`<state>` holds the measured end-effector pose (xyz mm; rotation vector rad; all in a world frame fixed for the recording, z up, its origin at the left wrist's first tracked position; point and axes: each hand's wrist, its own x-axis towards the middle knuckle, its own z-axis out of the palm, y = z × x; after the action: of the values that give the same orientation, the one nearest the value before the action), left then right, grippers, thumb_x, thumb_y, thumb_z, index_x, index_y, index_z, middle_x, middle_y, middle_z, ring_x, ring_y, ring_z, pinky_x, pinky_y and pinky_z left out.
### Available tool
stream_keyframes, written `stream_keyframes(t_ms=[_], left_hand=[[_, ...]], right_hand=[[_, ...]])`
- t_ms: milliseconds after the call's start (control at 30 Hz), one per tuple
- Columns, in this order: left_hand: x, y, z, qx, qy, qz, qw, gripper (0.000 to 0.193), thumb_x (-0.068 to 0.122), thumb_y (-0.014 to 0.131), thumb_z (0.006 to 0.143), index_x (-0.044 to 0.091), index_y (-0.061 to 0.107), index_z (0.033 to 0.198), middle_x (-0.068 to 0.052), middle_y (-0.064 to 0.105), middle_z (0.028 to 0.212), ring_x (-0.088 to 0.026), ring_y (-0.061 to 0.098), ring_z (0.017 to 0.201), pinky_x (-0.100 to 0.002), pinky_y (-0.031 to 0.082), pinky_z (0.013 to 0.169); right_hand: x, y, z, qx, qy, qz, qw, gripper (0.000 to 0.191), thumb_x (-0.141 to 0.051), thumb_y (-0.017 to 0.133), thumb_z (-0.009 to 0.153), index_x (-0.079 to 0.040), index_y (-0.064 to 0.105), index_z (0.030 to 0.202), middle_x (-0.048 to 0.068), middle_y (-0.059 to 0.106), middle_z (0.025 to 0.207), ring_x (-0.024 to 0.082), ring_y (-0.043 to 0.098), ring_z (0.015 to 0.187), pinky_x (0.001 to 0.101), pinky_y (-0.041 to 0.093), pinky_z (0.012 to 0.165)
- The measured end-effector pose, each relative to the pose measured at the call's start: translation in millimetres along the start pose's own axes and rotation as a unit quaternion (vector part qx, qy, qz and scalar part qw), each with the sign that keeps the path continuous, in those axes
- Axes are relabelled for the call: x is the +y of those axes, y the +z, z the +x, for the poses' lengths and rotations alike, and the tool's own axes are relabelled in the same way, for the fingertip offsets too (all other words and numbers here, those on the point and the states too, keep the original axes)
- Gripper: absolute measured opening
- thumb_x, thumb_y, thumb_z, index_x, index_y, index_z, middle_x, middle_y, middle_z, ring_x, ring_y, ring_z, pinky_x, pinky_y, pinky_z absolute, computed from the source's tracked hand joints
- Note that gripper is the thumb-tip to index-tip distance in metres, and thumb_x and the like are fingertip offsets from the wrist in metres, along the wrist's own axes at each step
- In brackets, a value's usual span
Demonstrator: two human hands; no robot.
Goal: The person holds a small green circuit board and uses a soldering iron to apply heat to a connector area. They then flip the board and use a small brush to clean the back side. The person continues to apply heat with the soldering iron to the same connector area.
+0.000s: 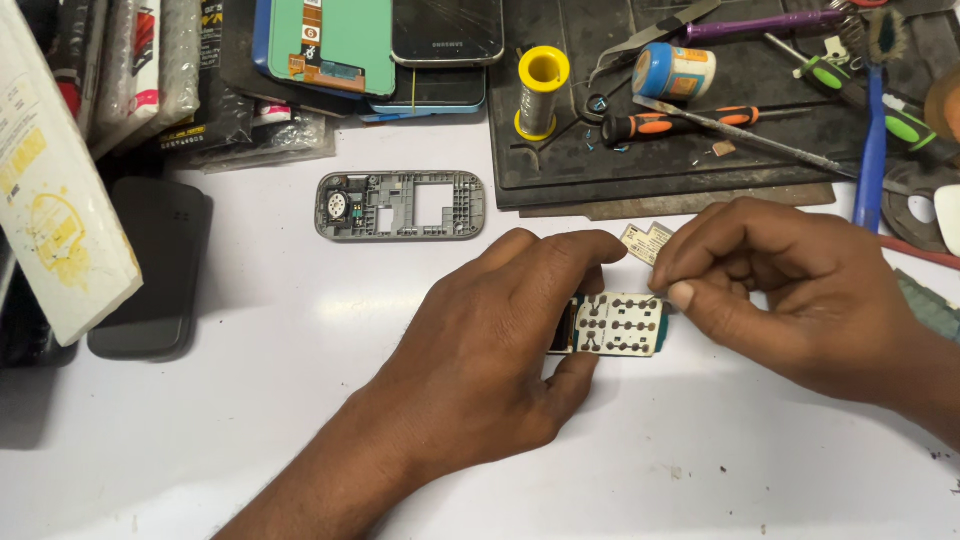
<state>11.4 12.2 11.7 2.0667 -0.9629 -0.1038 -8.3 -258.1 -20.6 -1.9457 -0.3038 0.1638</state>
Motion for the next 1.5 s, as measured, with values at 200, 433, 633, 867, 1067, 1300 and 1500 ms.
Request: stream_keyframes(t_ms=[200,433,633,867,1067,1300,1500], left_hand=[[-0.9,0.7,-0.7,0.009,0.013,-0.001,1.000,0.064,0.008,0.080,0.079,0.005,0.049,0.135,-0.008,0.069,0.106,-0.023,0.067,0.098,-0.038,0.056,0.080],[-0.9,0.9,-1.3,0.012,0.020,-0.002,1.000,0.066,0.007,0.081,0.078,0.005,0.048,0.136,-0.008,0.069,0.108,-0.024,0.066,0.100,-0.039,0.056,0.082],[-0.7,1.7,-1.9,0.007,0.013,-0.012,1.000,0.067,0.007,0.081,0.078,0.005,0.048,0.136,-0.008,0.070,0.107,-0.023,0.067,0.101,-0.037,0.057,0.081],[-1.4,2.9,-2.6,0.014,0.021,-0.008,1.000,0.067,0.007,0.081,0.079,0.006,0.048,0.136,-0.008,0.069,0.109,-0.023,0.067,0.101,-0.037,0.057,0.082],[-2.0,2.8,-2.7,0.021,0.029,0.014,0.999,0.067,0.007,0.082,0.077,0.005,0.048,0.135,-0.008,0.069,0.108,-0.025,0.066,0.098,-0.040,0.054,0.081],[-4.1,4.5,-3.2,0.052,0.030,0.044,0.997,0.065,0.009,0.080,0.079,0.004,0.050,0.137,-0.009,0.068,0.108,-0.027,0.065,0.099,-0.042,0.052,0.085],[-2.5,3.8,-2.2,0.044,0.011,0.051,0.998,0.068,0.011,0.080,0.078,0.004,0.049,0.138,-0.010,0.067,0.104,-0.027,0.064,0.097,-0.043,0.050,0.083]], right_hand=[[11.9,-6.3,-5.9,-0.020,-0.016,0.067,0.997,0.004,-0.003,0.062,0.097,0.000,0.062,0.100,0.013,0.069,0.109,0.007,0.059,0.076,0.0221,0.051,0.062],[23.6,-12.2,-9.0,-0.023,-0.028,0.049,0.998,0.016,-0.009,0.057,0.101,-0.004,0.060,0.086,0.013,0.064,0.108,0.008,0.061,0.069,0.0247,0.054,0.060],[17.3,-7.8,-11.8,-0.004,-0.033,-0.027,0.999,0.020,-0.008,0.064,0.097,-0.006,0.059,0.078,0.010,0.065,0.107,0.007,0.053,0.070,0.0234,0.047,0.059],[7.1,-3.3,-9.2,-0.005,-0.061,-0.040,0.997,0.008,0.002,0.067,0.087,-0.005,0.063,0.084,0.009,0.068,0.106,0.009,0.069,0.088,0.0219,0.061,0.069],[10.8,-6.4,-11.4,-0.024,-0.045,0.010,0.999,0.008,0.003,0.063,0.086,-0.004,0.060,0.083,0.009,0.065,0.104,0.007,0.058,0.081,0.0213,0.051,0.065],[16.0,-9.3,-10.2,-0.025,-0.051,-0.077,0.995,0.019,0.001,0.065,0.087,-0.008,0.056,0.074,0.007,0.064,0.105,0.005,0.055,0.072,0.0191,0.048,0.055],[8.4,-2.4,-11.3,-0.005,-0.063,-0.089,0.994,0.019,0.003,0.068,0.083,-0.007,0.055,0.074,0.008,0.064,0.107,0.007,0.068,0.085,0.0221,0.057,0.067]])
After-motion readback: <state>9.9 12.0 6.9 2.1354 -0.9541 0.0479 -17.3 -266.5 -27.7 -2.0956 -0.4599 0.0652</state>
